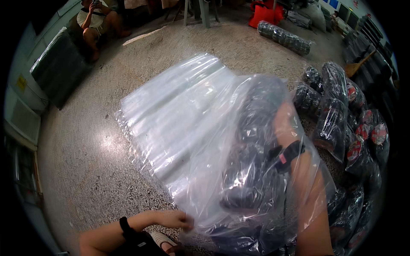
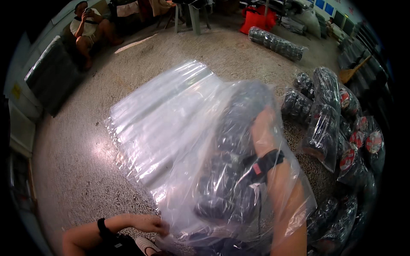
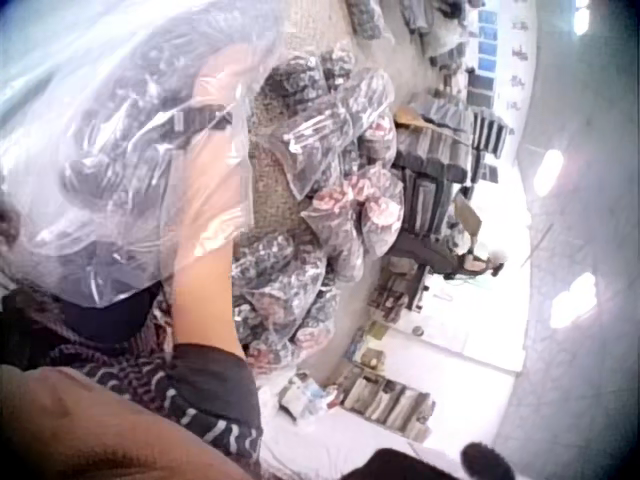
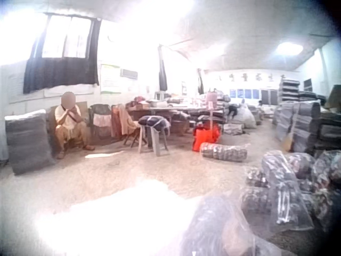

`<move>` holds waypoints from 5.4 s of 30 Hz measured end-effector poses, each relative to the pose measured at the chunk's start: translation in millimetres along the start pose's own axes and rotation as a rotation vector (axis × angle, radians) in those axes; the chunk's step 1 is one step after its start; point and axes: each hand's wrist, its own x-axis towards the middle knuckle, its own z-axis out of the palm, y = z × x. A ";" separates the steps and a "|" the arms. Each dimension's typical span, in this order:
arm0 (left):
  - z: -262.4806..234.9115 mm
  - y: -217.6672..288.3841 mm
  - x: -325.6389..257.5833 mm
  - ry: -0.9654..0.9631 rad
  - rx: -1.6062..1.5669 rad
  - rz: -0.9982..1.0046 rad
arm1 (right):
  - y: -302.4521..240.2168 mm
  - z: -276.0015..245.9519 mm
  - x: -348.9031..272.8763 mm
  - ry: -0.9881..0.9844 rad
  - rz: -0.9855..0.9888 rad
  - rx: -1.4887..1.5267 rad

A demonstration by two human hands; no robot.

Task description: The person retrieves a large plastic bag from a shelf, lays it on the floor, and places several wrapped bundles into it one by one, then sets the full bag aside and repeats the process with a second bag.

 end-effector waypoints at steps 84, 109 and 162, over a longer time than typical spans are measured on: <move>-59.0 -0.6 211.2 0.726 -0.339 0.491 | 60.5 -313.1 -289.1 0.452 0.753 0.510; -8.2 90.7 87.3 0.797 0.462 0.862 | 92.5 58.2 -87.7 -0.312 0.690 0.628; -72.3 49.2 129.8 1.078 -0.252 0.578 | 23.4 -77.6 -186.5 -0.955 -0.420 -0.936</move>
